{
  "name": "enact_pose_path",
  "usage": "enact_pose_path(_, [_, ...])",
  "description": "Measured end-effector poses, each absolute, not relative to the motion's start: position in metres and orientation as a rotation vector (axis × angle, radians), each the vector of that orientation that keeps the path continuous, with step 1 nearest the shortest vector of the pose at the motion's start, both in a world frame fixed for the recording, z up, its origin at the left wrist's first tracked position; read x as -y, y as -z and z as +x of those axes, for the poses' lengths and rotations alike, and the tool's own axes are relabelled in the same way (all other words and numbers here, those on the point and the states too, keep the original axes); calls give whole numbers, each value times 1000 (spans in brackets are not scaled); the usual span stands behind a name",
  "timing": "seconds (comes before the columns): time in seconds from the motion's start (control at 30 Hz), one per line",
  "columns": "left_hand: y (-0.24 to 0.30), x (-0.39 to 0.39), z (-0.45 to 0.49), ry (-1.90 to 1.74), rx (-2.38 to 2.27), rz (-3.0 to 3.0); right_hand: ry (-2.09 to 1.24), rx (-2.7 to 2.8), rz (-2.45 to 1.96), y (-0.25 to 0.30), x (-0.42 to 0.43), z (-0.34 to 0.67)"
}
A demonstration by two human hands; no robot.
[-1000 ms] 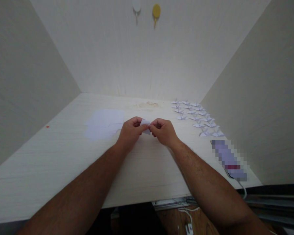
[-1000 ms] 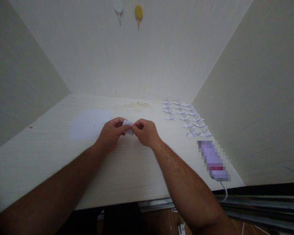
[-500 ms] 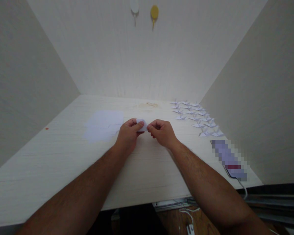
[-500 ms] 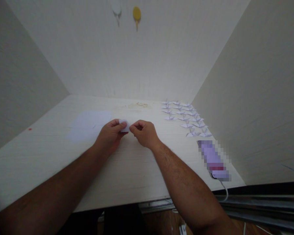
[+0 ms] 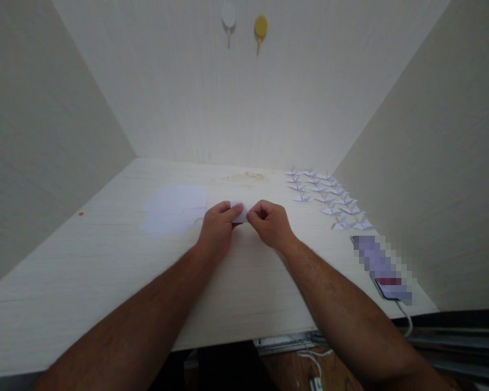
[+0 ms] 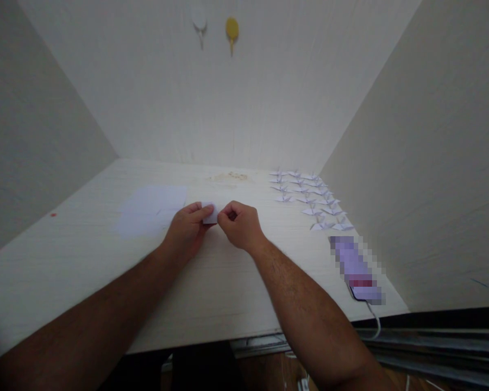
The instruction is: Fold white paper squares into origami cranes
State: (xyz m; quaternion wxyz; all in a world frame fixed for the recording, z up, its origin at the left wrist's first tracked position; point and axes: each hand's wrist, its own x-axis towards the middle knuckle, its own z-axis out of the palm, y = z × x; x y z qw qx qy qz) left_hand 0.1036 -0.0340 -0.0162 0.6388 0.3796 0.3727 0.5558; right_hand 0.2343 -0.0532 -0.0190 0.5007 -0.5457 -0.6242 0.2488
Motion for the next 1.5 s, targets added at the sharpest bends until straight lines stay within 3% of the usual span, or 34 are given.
enact_pose_path(1.03, [13, 33, 92, -1197, -1127, 1519, -655, 1567, -1287, 20, 56, 236])
enact_pose_path(1.5, [26, 24, 95, -1355, -1005, 1183, -717, 1625, -1362, 21, 53, 240])
